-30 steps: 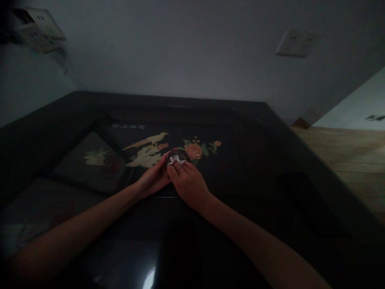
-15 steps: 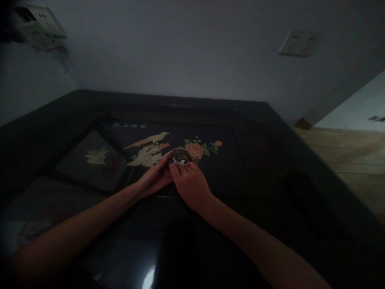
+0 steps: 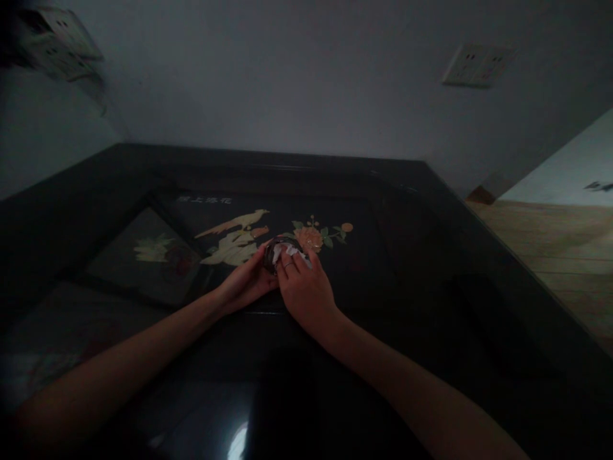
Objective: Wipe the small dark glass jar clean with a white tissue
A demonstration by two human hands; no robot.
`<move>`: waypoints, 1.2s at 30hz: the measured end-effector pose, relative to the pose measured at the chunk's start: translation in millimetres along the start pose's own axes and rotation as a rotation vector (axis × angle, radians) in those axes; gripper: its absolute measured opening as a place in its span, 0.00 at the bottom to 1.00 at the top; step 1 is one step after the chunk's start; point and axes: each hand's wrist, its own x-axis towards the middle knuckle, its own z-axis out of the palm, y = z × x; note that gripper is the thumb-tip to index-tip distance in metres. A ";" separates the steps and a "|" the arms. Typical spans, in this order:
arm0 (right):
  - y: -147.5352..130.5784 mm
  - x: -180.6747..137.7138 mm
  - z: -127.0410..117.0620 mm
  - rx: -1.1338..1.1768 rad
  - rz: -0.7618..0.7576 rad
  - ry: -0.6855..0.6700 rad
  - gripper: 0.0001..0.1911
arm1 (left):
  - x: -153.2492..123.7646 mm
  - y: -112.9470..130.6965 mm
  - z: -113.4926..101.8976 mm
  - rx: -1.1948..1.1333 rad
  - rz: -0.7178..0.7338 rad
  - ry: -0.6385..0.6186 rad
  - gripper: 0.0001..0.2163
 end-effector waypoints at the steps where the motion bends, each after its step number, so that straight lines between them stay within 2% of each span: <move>1: -0.7 -0.1 -0.8 -0.002 0.014 -0.006 0.18 | 0.1 0.1 0.1 0.001 -0.002 0.004 0.16; 9: -5.2 -0.2 -8.3 0.171 0.078 -0.134 0.19 | -2.6 1.4 0.2 0.042 0.023 -0.017 0.16; 12: -5.1 -0.9 -6.8 0.206 0.063 -0.104 0.20 | -3.0 1.0 0.1 0.055 0.039 -0.028 0.15; 21: -3.8 -1.0 -3.9 0.050 0.042 -0.039 0.19 | -1.9 0.4 -0.2 0.056 0.030 -0.074 0.16; 31: -4.5 0.5 -10.2 0.191 -0.006 -0.108 0.19 | 0.4 -0.8 -5.6 0.050 0.030 -0.055 0.16; 36: -4.4 0.5 -10.0 0.088 0.015 -0.056 0.20 | -0.4 -1.1 -3.1 0.042 0.030 -0.059 0.15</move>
